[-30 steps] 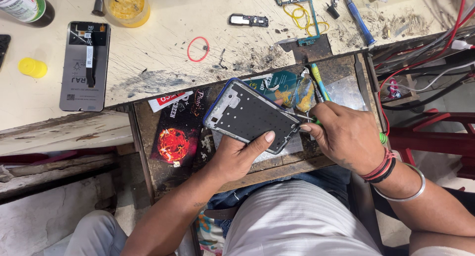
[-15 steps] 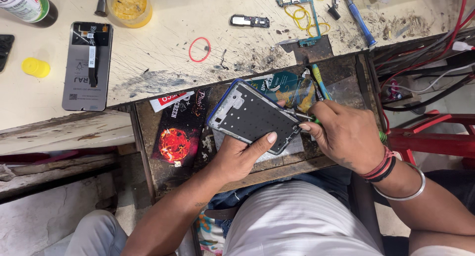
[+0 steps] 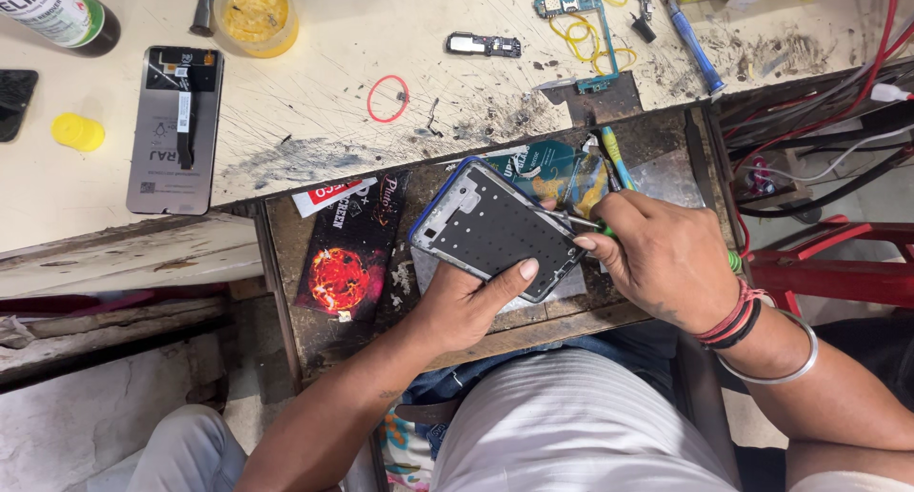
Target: The person uses a green-handled screwdriver to remove screws from the back of a smartphone, then flips the device to access the interior and continues unscrewing components near the battery and camera module. The person handles the phone and screwdriver throughout the clip.
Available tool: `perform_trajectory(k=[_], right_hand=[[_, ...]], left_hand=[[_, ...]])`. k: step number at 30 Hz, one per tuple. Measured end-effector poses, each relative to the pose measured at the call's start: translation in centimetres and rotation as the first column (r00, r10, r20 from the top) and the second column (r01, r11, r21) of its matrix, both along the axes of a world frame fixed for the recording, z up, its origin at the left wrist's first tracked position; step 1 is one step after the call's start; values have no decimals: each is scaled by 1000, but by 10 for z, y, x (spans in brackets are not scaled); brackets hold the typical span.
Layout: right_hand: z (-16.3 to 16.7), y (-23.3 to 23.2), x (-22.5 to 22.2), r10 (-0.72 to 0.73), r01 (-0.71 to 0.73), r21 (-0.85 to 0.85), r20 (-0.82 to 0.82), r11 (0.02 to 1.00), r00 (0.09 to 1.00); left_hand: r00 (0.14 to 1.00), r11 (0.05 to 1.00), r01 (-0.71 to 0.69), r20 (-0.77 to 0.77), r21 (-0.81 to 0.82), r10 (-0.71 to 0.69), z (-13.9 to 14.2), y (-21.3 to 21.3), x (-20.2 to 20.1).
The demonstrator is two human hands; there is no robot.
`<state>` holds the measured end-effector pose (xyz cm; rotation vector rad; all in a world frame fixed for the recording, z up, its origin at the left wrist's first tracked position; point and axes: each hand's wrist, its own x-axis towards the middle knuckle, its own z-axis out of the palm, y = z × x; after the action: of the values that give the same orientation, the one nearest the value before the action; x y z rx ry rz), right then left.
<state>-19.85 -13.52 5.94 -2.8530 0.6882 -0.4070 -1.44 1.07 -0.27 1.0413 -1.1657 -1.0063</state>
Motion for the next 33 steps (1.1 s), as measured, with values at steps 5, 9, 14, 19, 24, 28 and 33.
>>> perform_trajectory(k=[5,9,14,19,24,28,33], right_hand=[[0,-1,2,3,-3,-5,-10,1000,1000],[1,-1,4,6,-6,-4,5,1000,1000],[3,-2,6,20,-20,2,29,1000,999],[4,-2,9,13,-13,-4,19,1000,1000],[5,-3,12,24,-24,-14,38,1000,999],[7,-3,14,22,-22,-8,37,1000,999],[9,-4,17,8,-8,-5,22,1000,1000]], left_hand=[[999,1000,-23,25,7,23,2,1,1],[999,999,-22,24,46,21,2,1,0],[998,1000,-29,54,6,29,-3,2,0],[998,996,-19,66,85,13,-8,1,-1],[999,1000,-14,31,9,14,-5,1,-1],[999,1000,-9,34,-6,10,-1,0,-1],[1000,1000,-2,13,-21,2,0,-2,-2]])
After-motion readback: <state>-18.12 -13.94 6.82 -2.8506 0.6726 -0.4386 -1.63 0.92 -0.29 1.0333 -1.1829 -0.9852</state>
